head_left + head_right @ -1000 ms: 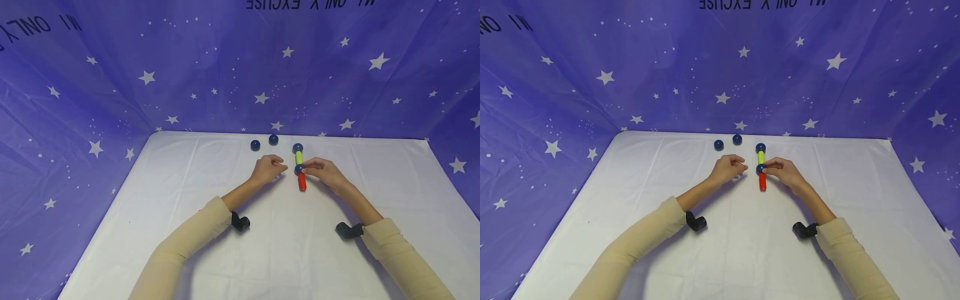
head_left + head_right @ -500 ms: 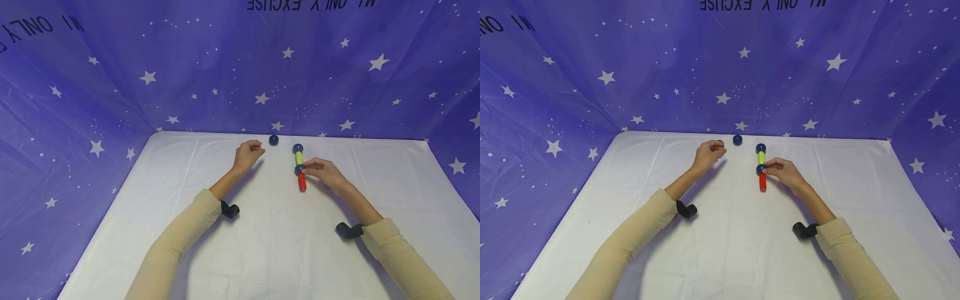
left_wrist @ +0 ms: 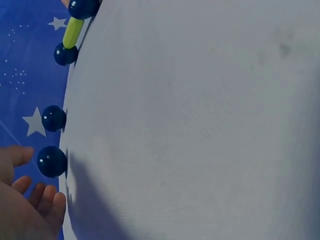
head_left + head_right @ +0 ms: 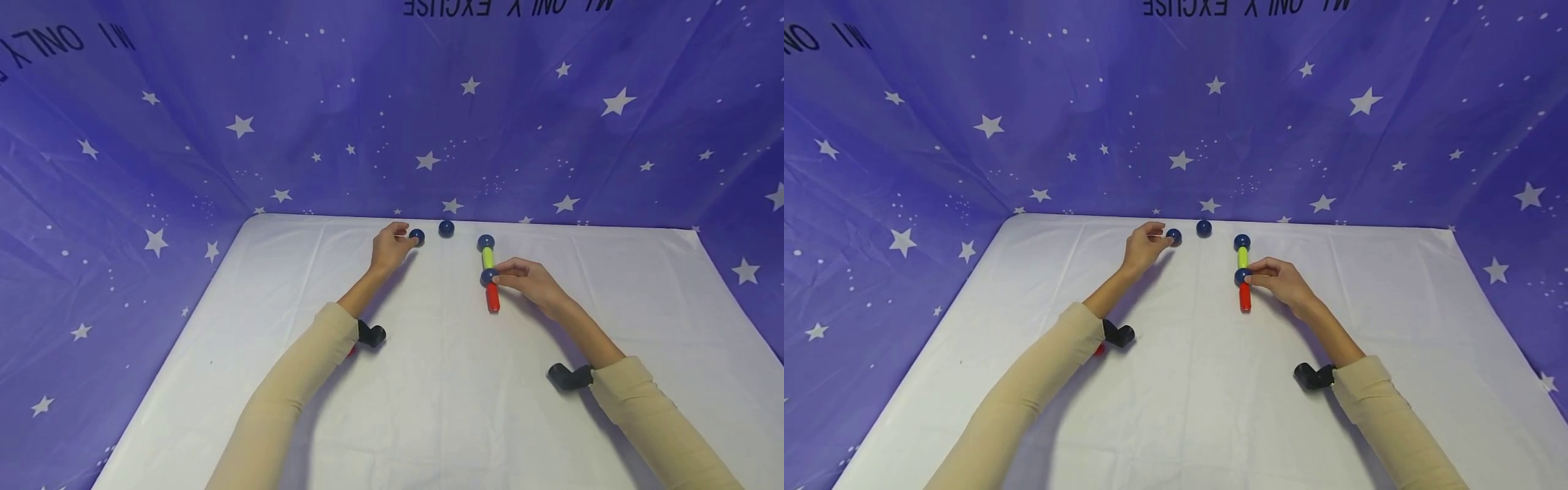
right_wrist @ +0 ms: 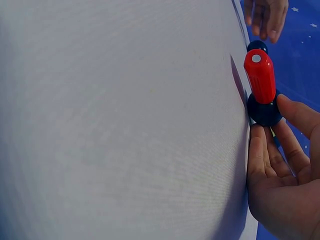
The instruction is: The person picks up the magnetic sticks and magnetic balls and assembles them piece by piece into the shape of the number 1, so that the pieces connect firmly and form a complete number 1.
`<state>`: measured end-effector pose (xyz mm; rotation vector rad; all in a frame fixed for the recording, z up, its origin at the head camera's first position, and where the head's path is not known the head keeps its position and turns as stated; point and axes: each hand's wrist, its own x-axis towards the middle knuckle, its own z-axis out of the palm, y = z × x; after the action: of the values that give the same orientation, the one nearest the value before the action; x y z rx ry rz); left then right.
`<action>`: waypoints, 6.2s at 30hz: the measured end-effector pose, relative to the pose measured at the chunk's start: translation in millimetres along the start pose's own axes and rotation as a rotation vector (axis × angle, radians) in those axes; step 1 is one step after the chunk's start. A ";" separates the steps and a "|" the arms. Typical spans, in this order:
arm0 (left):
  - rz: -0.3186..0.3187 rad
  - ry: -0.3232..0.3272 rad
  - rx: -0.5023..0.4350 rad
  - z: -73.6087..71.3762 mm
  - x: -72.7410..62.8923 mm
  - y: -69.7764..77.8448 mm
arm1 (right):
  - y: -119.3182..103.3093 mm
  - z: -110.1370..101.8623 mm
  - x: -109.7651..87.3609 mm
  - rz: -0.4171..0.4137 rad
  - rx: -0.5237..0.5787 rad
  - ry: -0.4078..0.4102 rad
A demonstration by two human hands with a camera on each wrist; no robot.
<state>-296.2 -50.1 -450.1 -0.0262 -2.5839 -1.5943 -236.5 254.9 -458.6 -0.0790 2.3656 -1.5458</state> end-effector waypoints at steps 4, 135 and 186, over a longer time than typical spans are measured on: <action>-0.009 -0.015 0.039 2.2 2.7 -3.4 | 0.3 -0.1 0.0 -0.002 0.010 0.000; 0.212 -0.508 0.048 78.1 -125.5 41.2 | -1.1 0.3 -2.6 -0.034 0.020 -0.002; 0.180 -0.503 0.013 67.3 -126.4 42.3 | 1.7 0.2 -0.9 -0.035 0.026 -0.004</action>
<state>-173.0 34.1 -454.8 -0.7254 -2.8337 -1.6735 -235.4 255.6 -460.0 -0.1185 2.3525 -1.5901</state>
